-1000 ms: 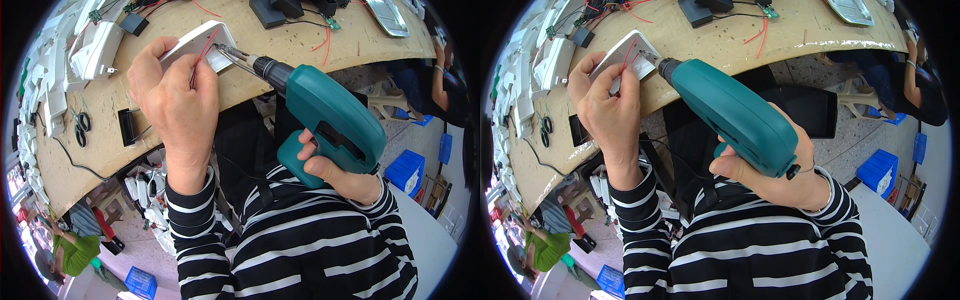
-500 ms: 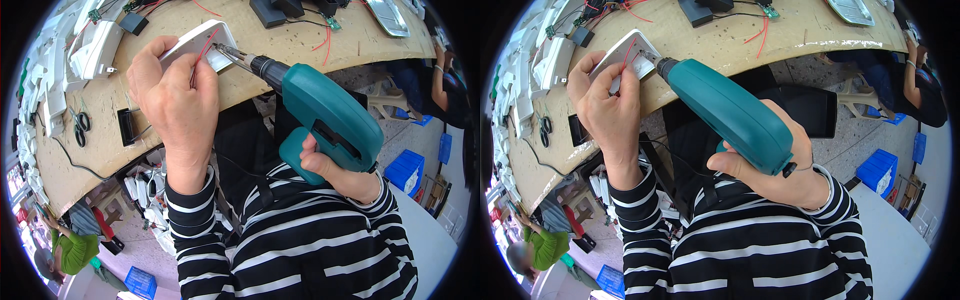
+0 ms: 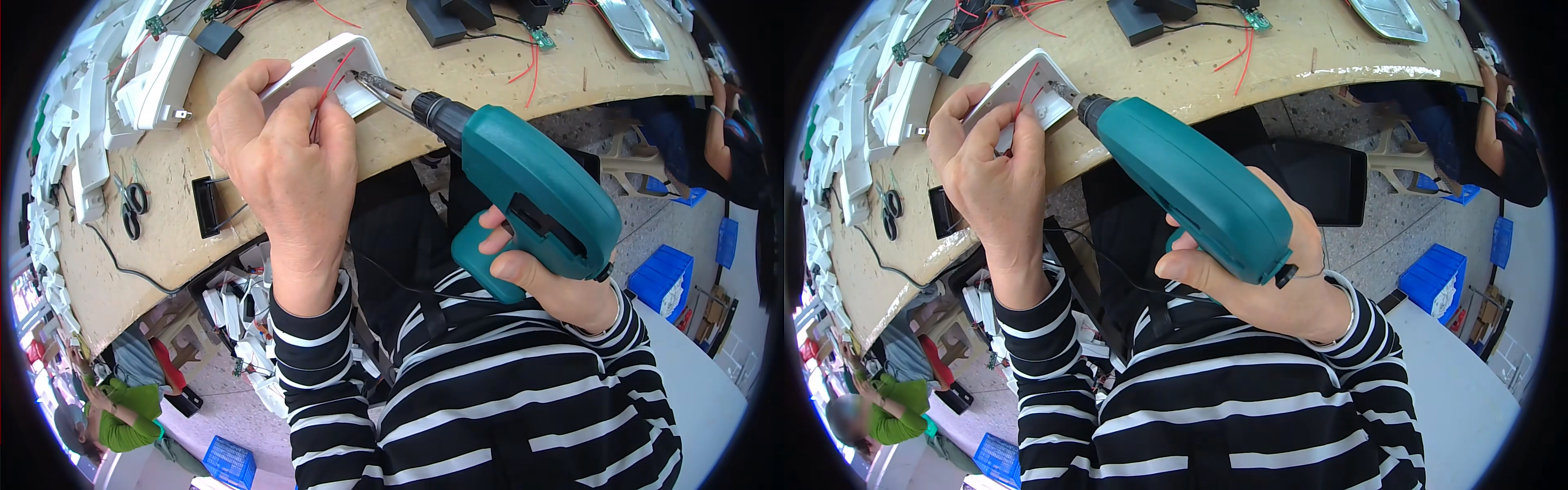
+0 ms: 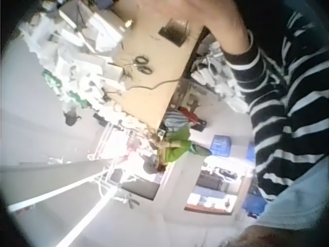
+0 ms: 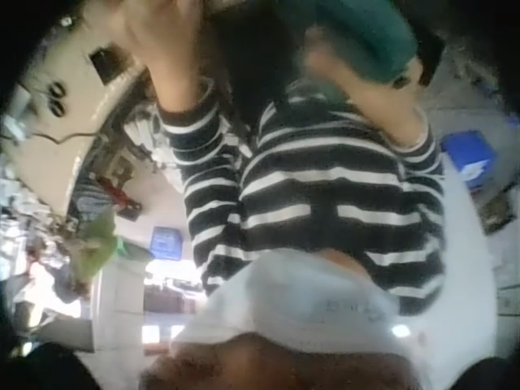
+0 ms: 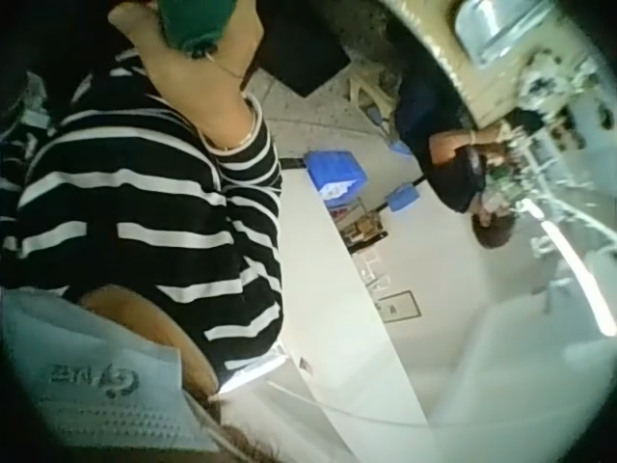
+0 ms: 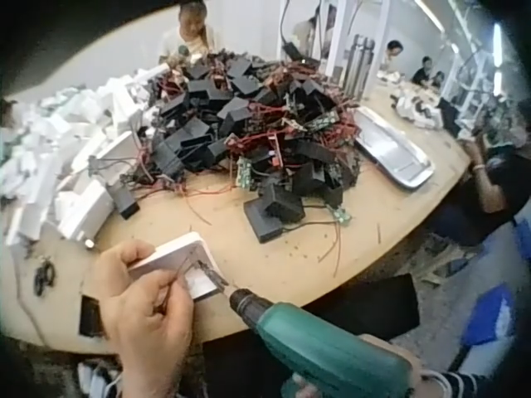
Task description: Soldering wires and electronic components into plastic housings at a manual workstation.
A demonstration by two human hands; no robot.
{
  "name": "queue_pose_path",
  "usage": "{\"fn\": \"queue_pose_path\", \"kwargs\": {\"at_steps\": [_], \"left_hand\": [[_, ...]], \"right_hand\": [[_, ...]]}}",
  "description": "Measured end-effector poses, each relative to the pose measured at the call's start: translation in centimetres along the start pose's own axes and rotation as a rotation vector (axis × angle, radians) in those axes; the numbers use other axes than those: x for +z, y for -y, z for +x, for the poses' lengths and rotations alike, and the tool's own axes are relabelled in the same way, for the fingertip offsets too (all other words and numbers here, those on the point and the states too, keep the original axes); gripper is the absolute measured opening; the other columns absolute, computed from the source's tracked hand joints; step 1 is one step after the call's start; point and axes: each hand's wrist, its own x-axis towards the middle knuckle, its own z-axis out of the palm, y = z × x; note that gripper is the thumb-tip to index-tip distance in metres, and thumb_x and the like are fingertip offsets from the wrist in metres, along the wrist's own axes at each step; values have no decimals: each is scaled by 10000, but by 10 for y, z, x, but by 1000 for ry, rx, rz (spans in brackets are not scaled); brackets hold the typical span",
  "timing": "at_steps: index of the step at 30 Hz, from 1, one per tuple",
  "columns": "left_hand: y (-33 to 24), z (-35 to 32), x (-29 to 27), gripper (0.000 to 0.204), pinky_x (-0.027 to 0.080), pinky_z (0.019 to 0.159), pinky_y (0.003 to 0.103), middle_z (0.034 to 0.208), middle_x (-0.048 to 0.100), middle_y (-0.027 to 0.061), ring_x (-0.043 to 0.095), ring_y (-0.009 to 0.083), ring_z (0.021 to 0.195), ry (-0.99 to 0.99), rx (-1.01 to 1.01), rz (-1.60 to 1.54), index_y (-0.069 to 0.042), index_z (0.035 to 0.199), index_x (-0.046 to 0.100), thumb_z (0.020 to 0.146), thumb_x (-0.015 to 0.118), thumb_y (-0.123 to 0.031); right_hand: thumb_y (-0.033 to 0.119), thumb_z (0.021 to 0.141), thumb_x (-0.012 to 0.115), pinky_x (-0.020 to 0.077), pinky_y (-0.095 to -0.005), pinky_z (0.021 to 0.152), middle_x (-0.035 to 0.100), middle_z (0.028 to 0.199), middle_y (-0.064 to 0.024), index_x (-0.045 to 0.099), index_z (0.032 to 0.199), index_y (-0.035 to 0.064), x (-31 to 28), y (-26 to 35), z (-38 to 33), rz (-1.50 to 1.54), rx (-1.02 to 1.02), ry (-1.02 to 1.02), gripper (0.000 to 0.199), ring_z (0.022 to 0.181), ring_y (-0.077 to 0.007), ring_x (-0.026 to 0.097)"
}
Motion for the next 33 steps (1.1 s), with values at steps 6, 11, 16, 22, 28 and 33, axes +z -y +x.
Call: {"fn": "queue_pose_path", "kwargs": {"at_steps": [6,11,16,22,28,33], "left_hand": [[0,1,-1,77,391,824,373,1006,592,104,531,274,924,-3,3,3,-11,733,686,668,664,-44],[1,0,0,74,390,823,375,1005,595,101,533,275,923,-11,13,9,-16,726,687,665,663,-48],[1,0,1,65,391,815,377,1010,597,100,536,275,927,-9,14,23,-20,715,686,661,664,-50],[-2,-1,-2,108,382,811,373,1020,595,88,539,268,926,-3,14,40,-47,779,688,676,684,-75],[2,-3,-1,129,326,866,370,1052,589,79,540,255,973,12,89,138,-79,810,691,688,707,-116],[-8,0,-1,123,270,886,402,1084,581,60,520,256,1037,-10,94,244,-89,788,694,690,717,-161]], "right_hand": [[101,728,797,521,-236,670,602,941,-92,619,1038,-29,1,4,-2,25,7,0,380,774,-128,634],[102,721,800,528,-245,680,610,962,-100,627,1018,-18,-2,3,-4,-16,-31,23,364,775,-136,639],[102,731,792,530,-260,717,624,1000,-111,627,1050,5,-7,4,-8,33,6,31,372,799,-152,638],[224,782,748,511,-299,798,608,1095,-128,494,1232,-17,-31,2,-20,16,-71,149,570,862,-156,627],[383,780,736,512,-312,796,601,1086,-138,457,1254,-43,-29,5,-21,41,21,56,696,863,-156,632],[381,784,732,514,-312,792,605,1082,-141,453,1259,-46,-29,4,-19,21,1,76,697,852,-152,635]]}}
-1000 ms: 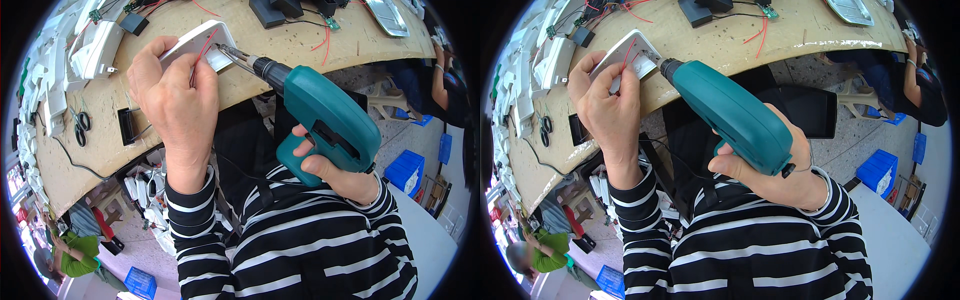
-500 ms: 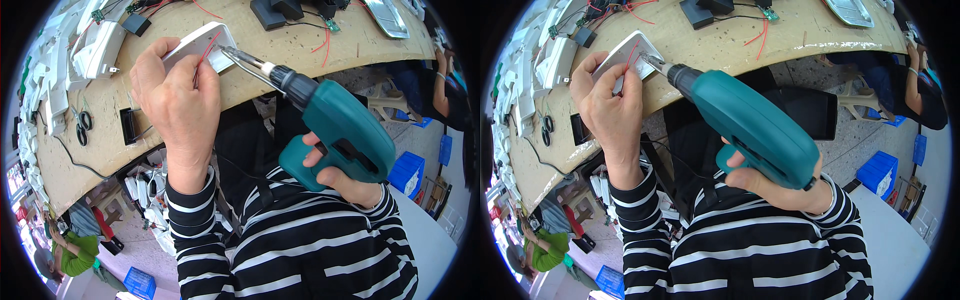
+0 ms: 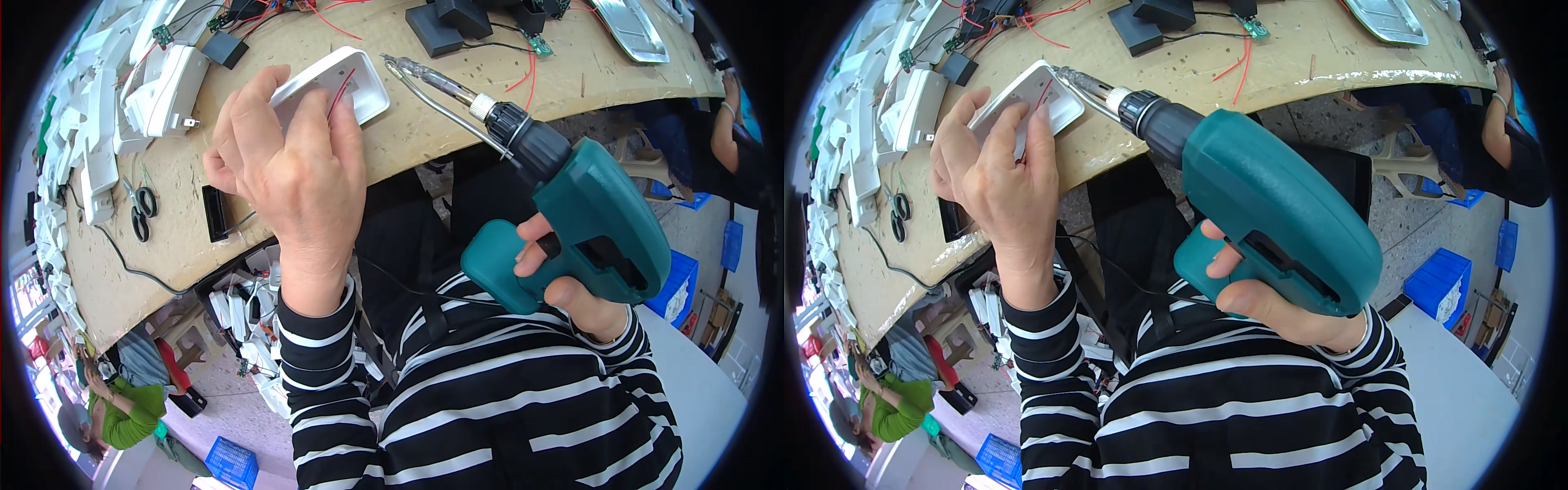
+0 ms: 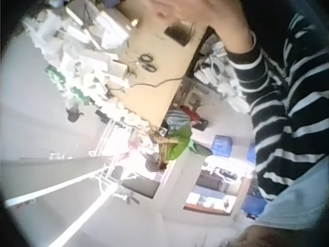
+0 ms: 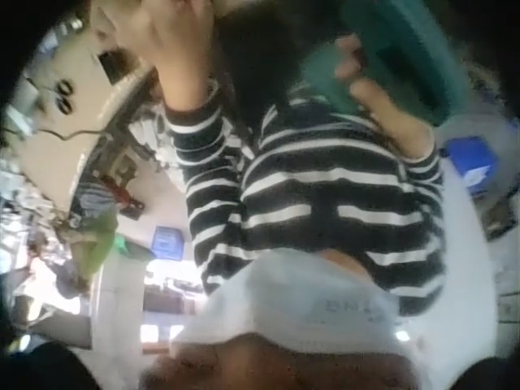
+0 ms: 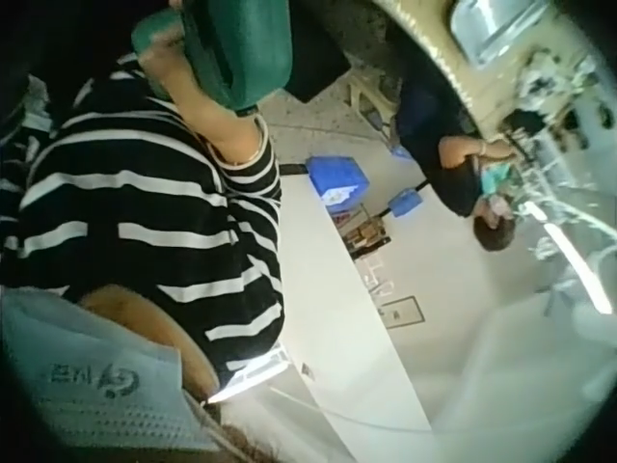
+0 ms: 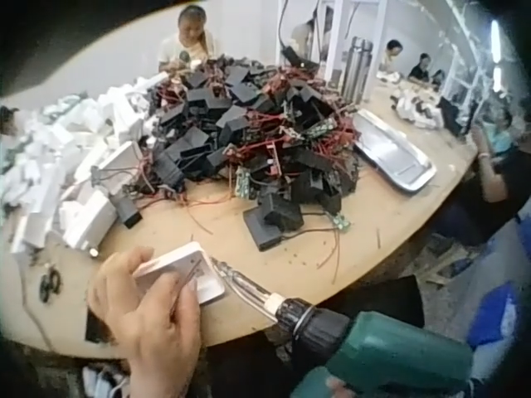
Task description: Soldering wires and electronic components into plastic housings at a manual workstation.
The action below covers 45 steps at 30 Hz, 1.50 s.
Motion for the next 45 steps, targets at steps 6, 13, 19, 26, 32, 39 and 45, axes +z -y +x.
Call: {"fn": "queue_pose_path", "kwargs": {"at_steps": [6,13,19,26,32,39,45], "left_hand": [[-3,3,5,88,252,860,425,1099,574,45,502,269,1074,11,-4,47,-100,748,697,683,714,-158],[-1,3,5,76,255,854,418,1096,570,60,500,277,1065,44,-64,-69,-100,743,689,671,697,-122],[0,1,0,135,280,861,345,1076,572,56,500,252,1018,-58,34,-88,-94,832,659,701,690,-96],[6,-9,-5,187,280,743,307,828,615,-7,540,172,756,-44,65,-134,-132,894,651,719,688,-80],[7,-5,-8,194,259,717,308,761,599,-39,529,148,701,-52,100,-59,-140,869,666,688,719,-94],[8,3,-7,114,275,800,328,920,613,16,543,158,798,-93,58,-62,-123,754,674,656,721,-91],[13,8,7,59,348,830,349,938,628,45,566,197,822,-71,64,-208,-63,716,660,663,679,-45]], "right_hand": [[370,781,738,511,-318,800,605,1085,-142,457,1259,-43,-1,-5,2,11,-60,13,692,858,-152,636],[364,780,742,511,-318,803,608,1076,-144,463,1251,-46,-3,-4,4,-14,-61,22,684,855,-152,636],[360,781,741,521,-312,776,614,1060,-158,458,1252,-57,0,-4,7,41,-4,-49,690,838,-158,641],[332,790,737,533,-297,745,616,1046,-173,450,1249,-74,1,-4,9,81,-22,-71,676,811,-161,650],[343,785,740,528,-303,763,610,1065,-172,451,1251,-68,1,-4,5,93,-19,-59,685,823,-157,647],[313,798,739,500,-310,809,599,1107,-136,453,1261,-42,-3,-8,1,4,-45,92,649,874,-152,625],[105,718,799,520,-263,734,652,923,-96,579,1103,-27,13,-20,2,32,-82,-43,462,839,-171,643]]}}
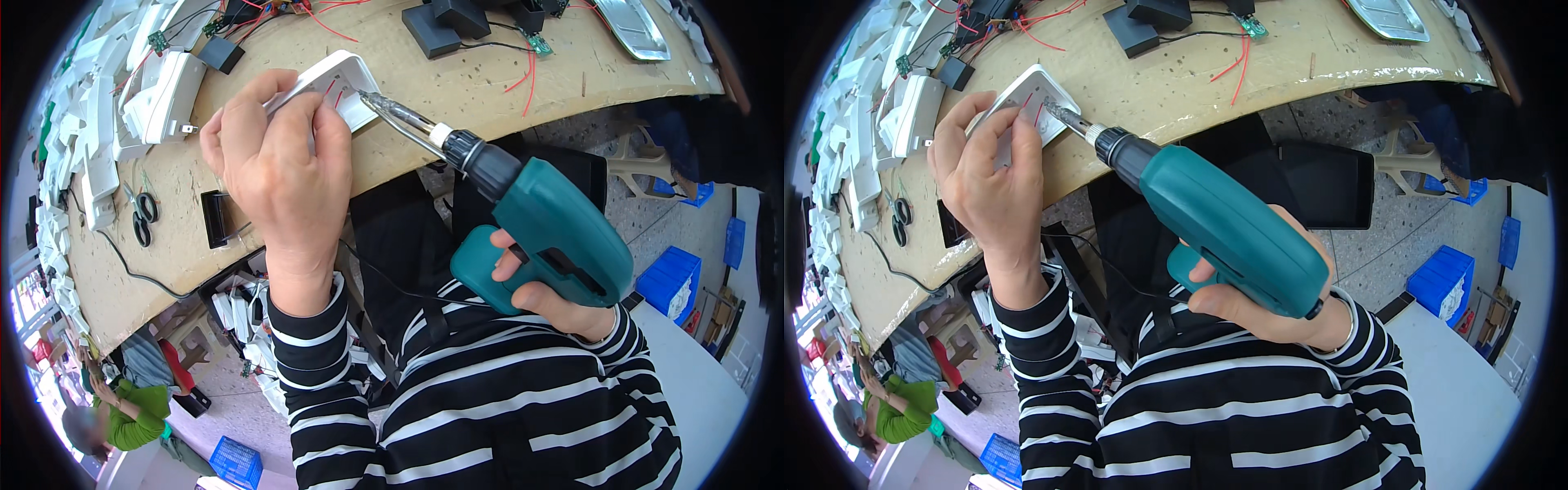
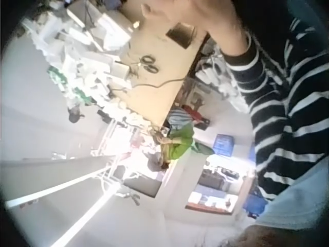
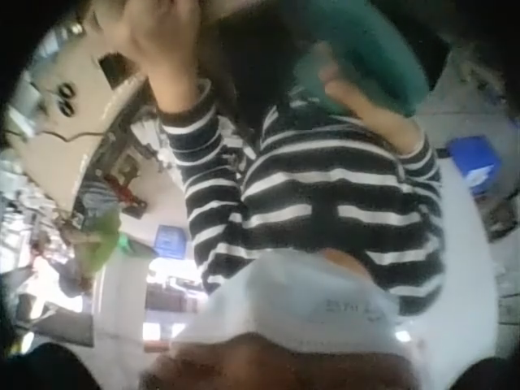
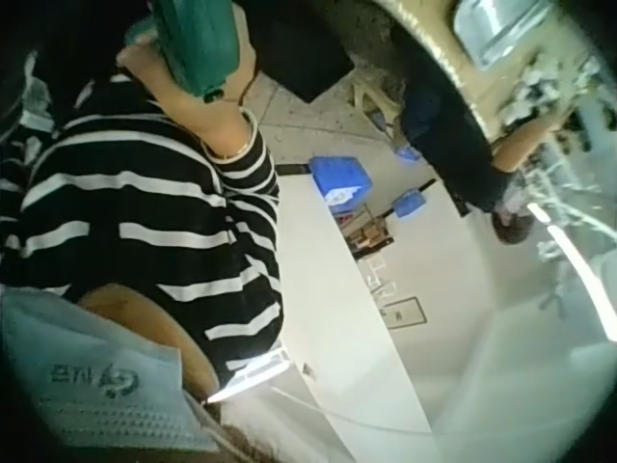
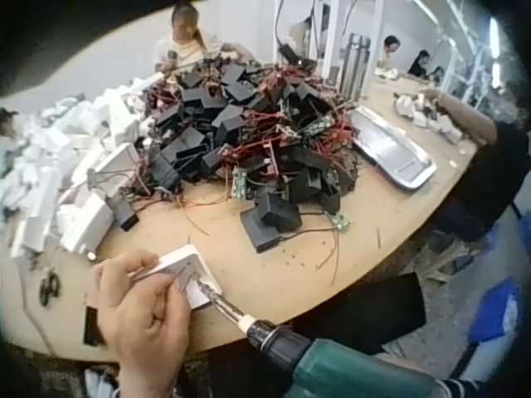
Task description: Soldering wires and electronic components into plastic housings at a manual workstation.
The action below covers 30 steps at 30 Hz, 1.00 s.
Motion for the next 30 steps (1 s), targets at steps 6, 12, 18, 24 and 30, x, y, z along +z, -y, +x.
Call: {"fn": "queue_pose_path", "kwargs": {"at_steps": [6,12,18,24,30], "left_hand": [[-1,0,6,56,400,748,322,888,622,52,561,203,776,-12,-32,-41,-34,702,652,654,658,-6],[-2,1,6,57,397,721,320,871,614,48,555,197,758,1,-51,-47,-26,699,652,650,654,3],[-3,3,5,50,390,721,318,877,609,45,551,194,762,18,-59,-53,-25,695,655,651,653,-2],[-3,2,4,48,390,727,320,901,604,47,549,196,766,32,-73,-66,-27,699,658,654,654,-10],[-2,1,5,51,394,730,321,907,602,50,552,197,771,28,-79,-76,-27,702,659,655,652,-11]], "right_hand": [[119,709,807,526,-268,706,642,884,-90,585,1079,-41,5,-6,5,-34,-37,-24,461,807,-180,647],[118,712,806,520,-246,665,632,891,-86,580,1087,-39,7,-8,7,-64,-43,-29,465,757,-152,640],[132,725,800,511,-231,634,620,908,-83,601,1044,-24,11,-4,13,-50,-19,-50,408,736,-137,631],[137,731,797,509,-224,621,611,951,-91,629,943,8,13,-4,20,-125,-63,-28,300,733,-132,632],[138,726,802,513,-227,615,612,943,-96,622,973,-16,14,-2,24,-103,-48,-41,343,730,-129,635]]}}
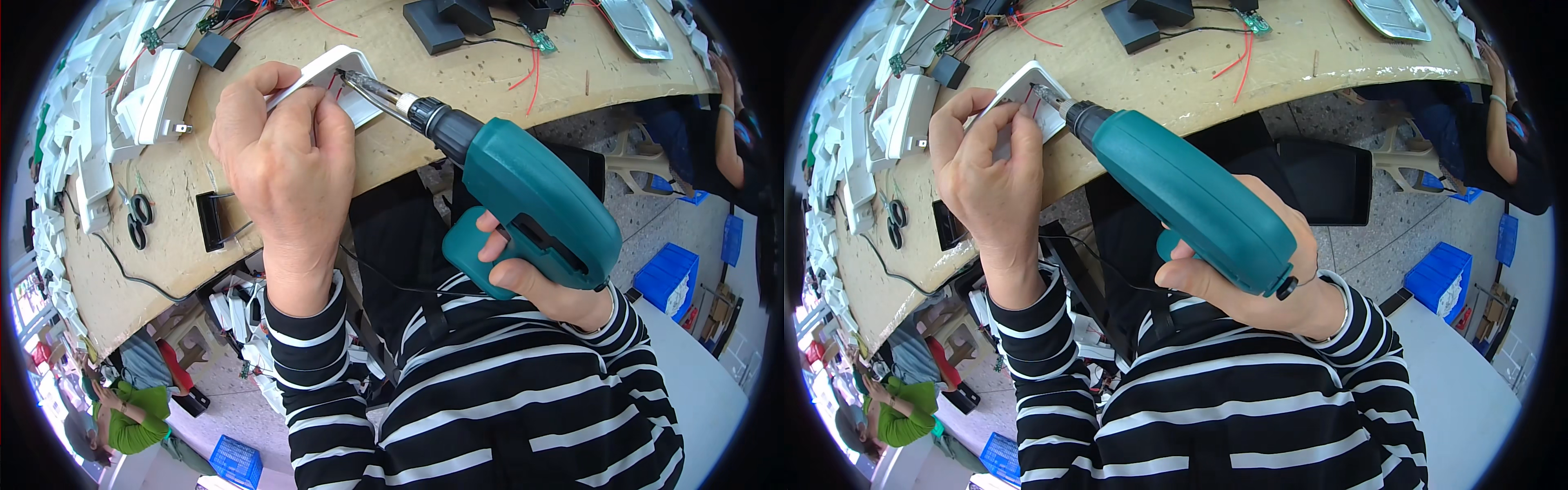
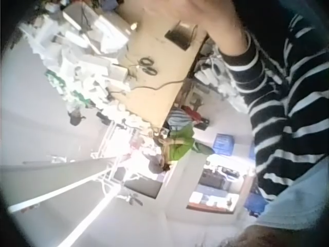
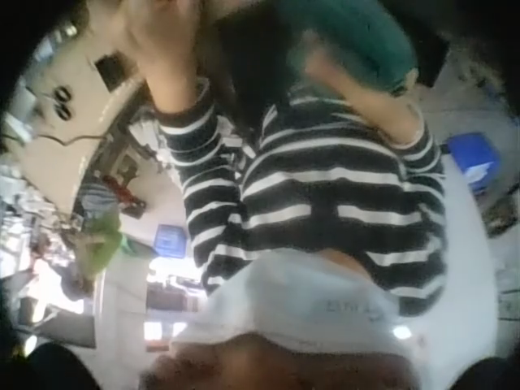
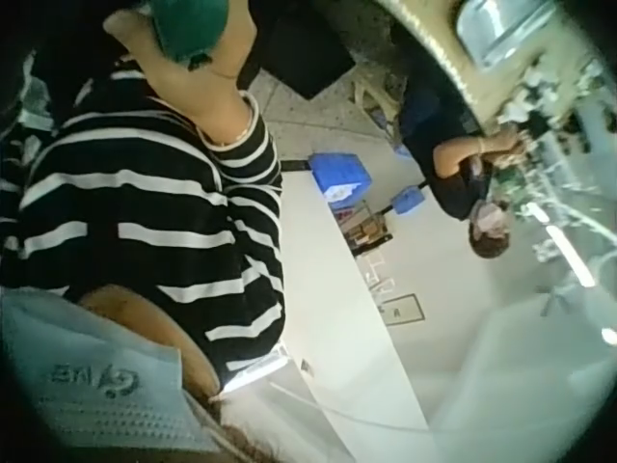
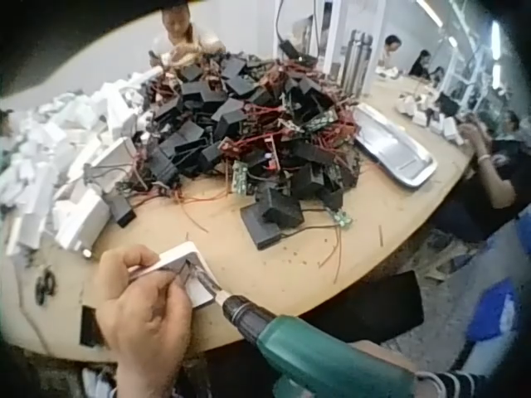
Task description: Soldering wires and electronic components into plastic housings at a manual workstation.
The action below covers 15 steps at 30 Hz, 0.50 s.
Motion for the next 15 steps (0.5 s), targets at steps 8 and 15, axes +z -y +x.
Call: {"fn": "queue_pose_path", "kwargs": {"at_steps": [8,15], "left_hand": [[1,0,0,60,397,737,323,911,600,53,556,201,781,5,-1,3,-24,712,664,654,654,-13],[1,0,1,58,398,747,325,913,600,56,560,207,790,-1,1,-9,-20,716,666,659,655,-16]], "right_hand": [[102,720,802,515,-214,610,616,952,-98,582,1068,-47,-2,-5,3,-92,-93,49,438,701,-110,631],[106,727,797,509,-202,599,619,880,-68,543,1129,-59,-5,2,4,-128,-43,65,504,685,-90,617]]}}
